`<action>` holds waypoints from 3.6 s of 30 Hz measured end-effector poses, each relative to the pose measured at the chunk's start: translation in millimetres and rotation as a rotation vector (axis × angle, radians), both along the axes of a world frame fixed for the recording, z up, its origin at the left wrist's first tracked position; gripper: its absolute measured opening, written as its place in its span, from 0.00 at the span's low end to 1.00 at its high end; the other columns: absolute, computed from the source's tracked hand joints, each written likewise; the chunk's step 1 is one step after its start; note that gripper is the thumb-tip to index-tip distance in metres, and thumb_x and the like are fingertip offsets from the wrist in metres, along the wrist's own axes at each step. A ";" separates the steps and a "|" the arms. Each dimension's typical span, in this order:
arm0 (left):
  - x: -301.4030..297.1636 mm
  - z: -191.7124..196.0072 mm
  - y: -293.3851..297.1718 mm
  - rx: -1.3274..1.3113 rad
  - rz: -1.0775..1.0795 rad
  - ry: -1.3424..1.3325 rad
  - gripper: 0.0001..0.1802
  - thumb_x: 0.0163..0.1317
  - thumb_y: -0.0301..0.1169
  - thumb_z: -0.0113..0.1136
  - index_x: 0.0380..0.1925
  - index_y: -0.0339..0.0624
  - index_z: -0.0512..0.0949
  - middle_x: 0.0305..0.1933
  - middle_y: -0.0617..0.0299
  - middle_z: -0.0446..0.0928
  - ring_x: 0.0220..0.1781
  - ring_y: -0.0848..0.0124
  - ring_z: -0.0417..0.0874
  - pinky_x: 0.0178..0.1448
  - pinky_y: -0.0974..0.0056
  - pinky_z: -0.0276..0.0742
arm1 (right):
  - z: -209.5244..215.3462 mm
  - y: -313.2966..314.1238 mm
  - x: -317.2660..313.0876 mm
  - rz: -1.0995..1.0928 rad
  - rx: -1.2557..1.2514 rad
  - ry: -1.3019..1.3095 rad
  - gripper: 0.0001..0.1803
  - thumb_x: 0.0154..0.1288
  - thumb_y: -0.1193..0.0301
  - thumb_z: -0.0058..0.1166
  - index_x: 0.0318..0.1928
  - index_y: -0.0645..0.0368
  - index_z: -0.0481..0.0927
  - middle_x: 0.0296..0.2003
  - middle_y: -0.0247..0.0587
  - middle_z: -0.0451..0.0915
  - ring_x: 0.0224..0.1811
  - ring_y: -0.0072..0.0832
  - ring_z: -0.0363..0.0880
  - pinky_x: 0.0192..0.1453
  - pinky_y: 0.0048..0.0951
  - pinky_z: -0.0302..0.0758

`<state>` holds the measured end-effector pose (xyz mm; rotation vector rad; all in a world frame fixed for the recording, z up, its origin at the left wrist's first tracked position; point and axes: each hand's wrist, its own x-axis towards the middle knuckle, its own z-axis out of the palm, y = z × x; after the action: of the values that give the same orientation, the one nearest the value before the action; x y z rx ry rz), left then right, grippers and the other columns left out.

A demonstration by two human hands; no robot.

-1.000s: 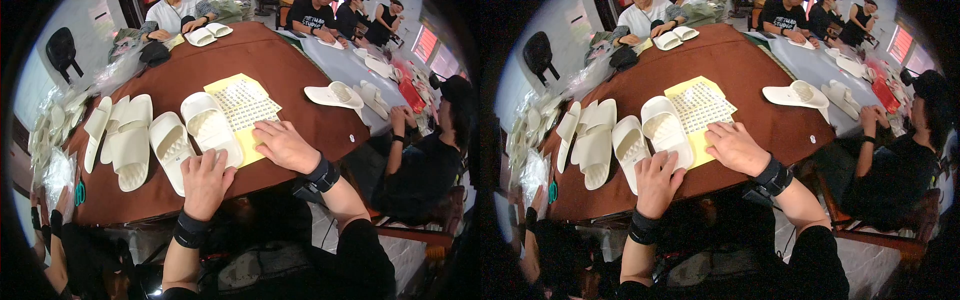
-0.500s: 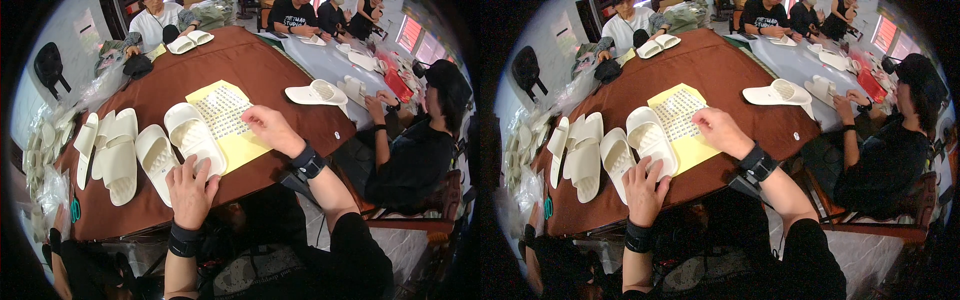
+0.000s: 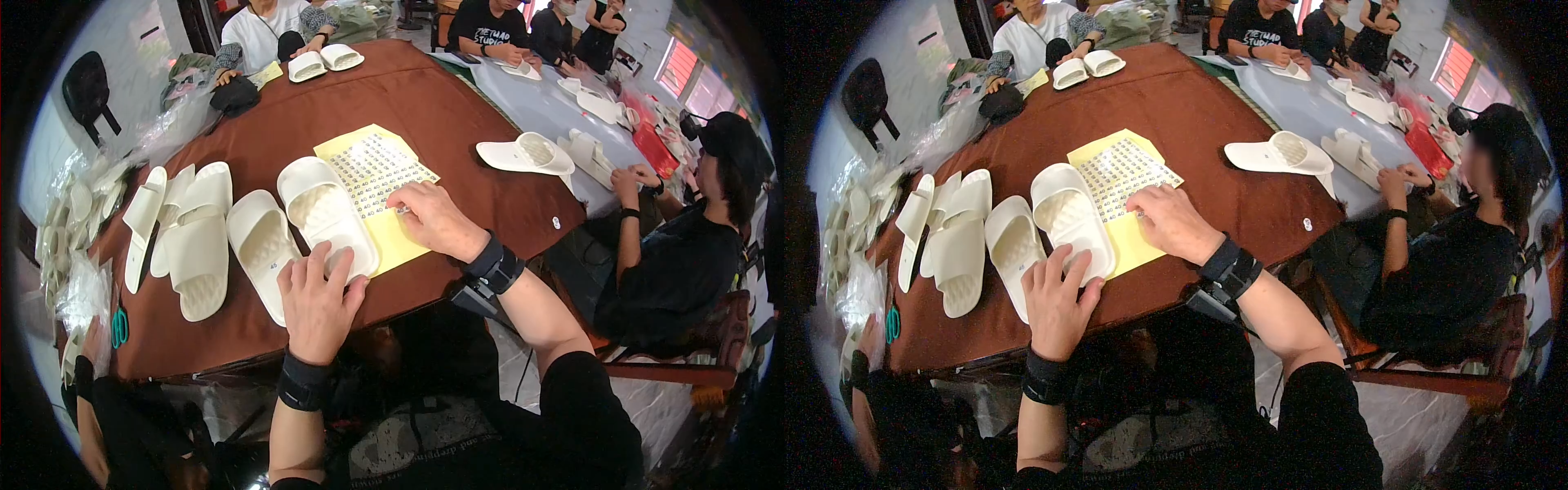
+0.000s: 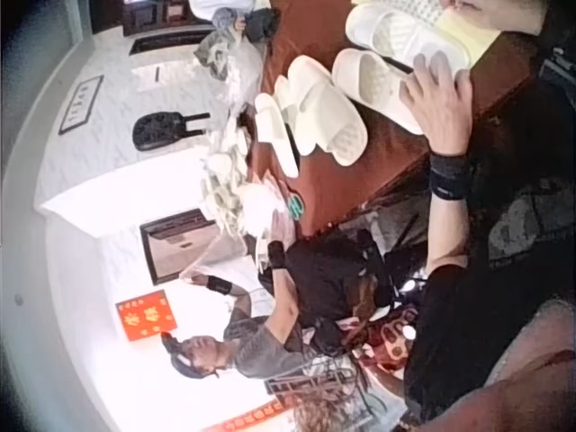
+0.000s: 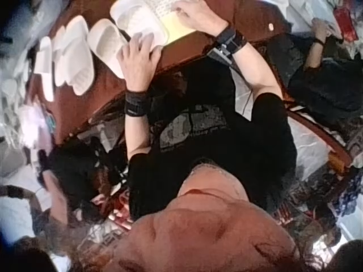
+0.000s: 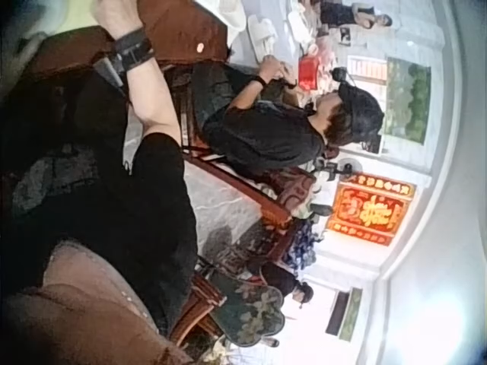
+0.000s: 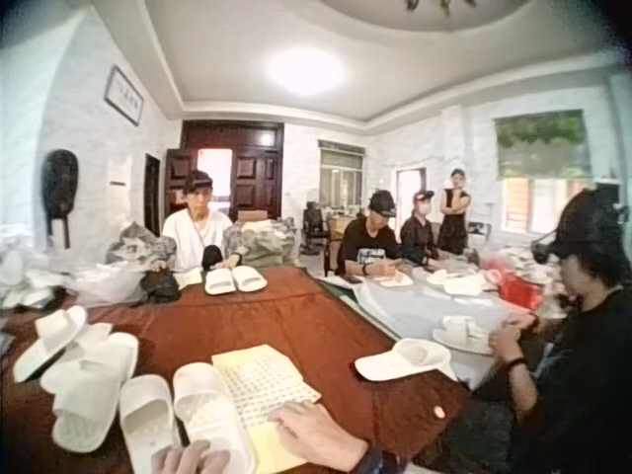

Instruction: Applying size/brand stickers to the interior of white foam slippers and organizing them for packaging.

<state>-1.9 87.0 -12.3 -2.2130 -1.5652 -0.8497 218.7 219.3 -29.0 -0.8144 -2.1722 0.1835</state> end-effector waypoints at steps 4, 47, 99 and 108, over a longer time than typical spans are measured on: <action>-0.4 -0.7 0.2 0.005 -0.003 -0.003 0.22 0.56 0.36 0.69 0.52 0.46 0.80 0.56 0.57 0.76 0.51 0.57 0.76 0.60 0.52 0.67 | -1.2 2.2 1.7 -0.008 -0.138 -0.054 0.13 0.60 0.78 0.52 0.46 0.55 0.78 0.43 0.44 0.81 0.50 0.45 0.77 0.55 0.45 0.71; -0.5 -2.9 -0.2 -0.021 0.024 0.021 0.23 0.58 0.41 0.68 0.53 0.49 0.79 0.56 0.57 0.75 0.52 0.58 0.76 0.63 0.48 0.67 | 2.5 1.5 0.1 0.032 -0.179 0.099 0.13 0.57 0.84 0.51 0.44 0.62 0.75 0.37 0.47 0.78 0.38 0.39 0.78 0.44 0.36 0.75; -2.0 0.4 0.2 -0.018 0.005 -0.063 0.30 0.52 0.38 0.72 0.55 0.40 0.76 0.54 0.57 0.75 0.51 0.58 0.76 0.61 0.51 0.67 | 42.4 -3.5 -73.7 0.211 -0.485 -0.100 0.13 0.66 0.79 0.46 0.50 0.62 0.73 0.35 0.53 0.82 0.41 0.48 0.82 0.47 0.44 0.77; -2.6 4.0 5.9 -0.065 0.040 -0.029 0.31 0.51 0.43 0.71 0.55 0.44 0.79 0.50 0.59 0.73 0.49 0.61 0.75 0.55 0.51 0.65 | 35.4 -1.6 -75.4 0.230 -0.364 -0.073 0.11 0.63 0.79 0.50 0.47 0.61 0.76 0.33 0.53 0.82 0.39 0.51 0.83 0.45 0.46 0.77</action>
<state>-4.5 92.9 -8.3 -2.2148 -1.6673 -0.8348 143.4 217.8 6.5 -0.7744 -2.3339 0.6912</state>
